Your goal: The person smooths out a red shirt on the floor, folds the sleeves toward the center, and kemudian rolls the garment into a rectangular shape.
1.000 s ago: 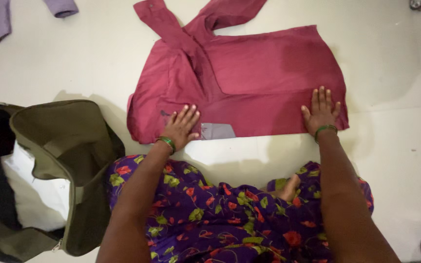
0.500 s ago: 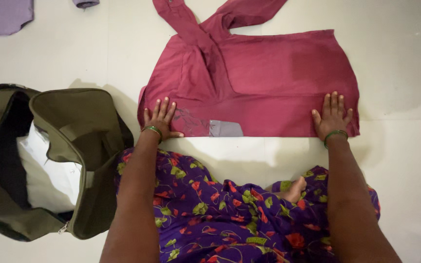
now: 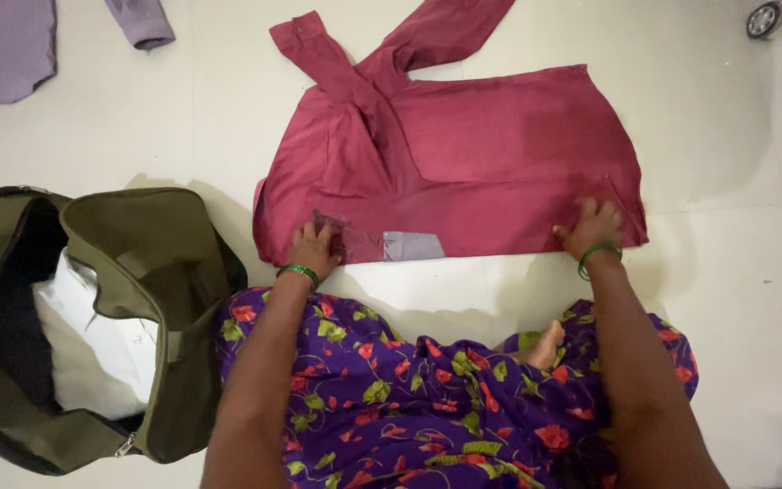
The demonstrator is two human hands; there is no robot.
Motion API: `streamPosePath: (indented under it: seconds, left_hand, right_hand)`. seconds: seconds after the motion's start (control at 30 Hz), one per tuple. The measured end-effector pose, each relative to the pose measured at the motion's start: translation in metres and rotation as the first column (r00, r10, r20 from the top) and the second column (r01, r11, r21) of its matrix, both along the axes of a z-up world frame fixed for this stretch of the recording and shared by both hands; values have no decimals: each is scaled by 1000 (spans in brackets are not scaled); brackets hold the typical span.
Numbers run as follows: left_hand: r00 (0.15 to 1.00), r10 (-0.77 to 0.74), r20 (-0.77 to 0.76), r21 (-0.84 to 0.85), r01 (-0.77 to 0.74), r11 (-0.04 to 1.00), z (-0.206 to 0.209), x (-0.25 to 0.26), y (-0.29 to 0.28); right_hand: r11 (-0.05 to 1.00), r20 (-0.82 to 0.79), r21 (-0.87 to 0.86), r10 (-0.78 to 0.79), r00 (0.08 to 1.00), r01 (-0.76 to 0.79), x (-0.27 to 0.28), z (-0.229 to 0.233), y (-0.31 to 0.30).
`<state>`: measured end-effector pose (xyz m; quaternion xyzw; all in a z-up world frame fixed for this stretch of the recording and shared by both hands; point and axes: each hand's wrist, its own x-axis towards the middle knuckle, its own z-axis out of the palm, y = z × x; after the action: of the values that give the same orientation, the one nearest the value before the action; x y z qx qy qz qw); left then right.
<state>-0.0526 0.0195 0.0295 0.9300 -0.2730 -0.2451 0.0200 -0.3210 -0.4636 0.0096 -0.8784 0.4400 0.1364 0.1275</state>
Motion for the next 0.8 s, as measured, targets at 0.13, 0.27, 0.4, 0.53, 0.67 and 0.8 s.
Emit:
streamPosePath:
  seconds: [0.13, 0.27, 0.4, 0.53, 0.67, 0.8]
  left_hand:
    - [994, 54, -98, 87, -45, 995, 5, 1, -3]
    - [997, -3, -75, 39, 6, 999, -12, 8, 11]
    - [986, 67, -153, 104, -51, 993, -27, 9, 26]
    - [980, 113, -163, 76, -102, 992, -28, 13, 33]
    - [954, 223, -198, 79, -211, 974, -28, 10, 30]
    - [939, 329, -96, 51, -326, 944, -40, 13, 26]
  right_hand:
    - [1000, -12, 29, -7, 1000, 7, -14, -10, 6]
    - [997, -141, 62, -32, 990, 41, -19, -11, 11]
    - [993, -185, 105, 80, 980, -61, -38, -16, 17]
    - [990, -305, 138, 21, 952, 22, -47, -12, 27]
    - [981, -371, 190, 31, 928, 44, -41, 5, 32]
    - [980, -470, 190, 40, 882, 57, -26, 30, 37]
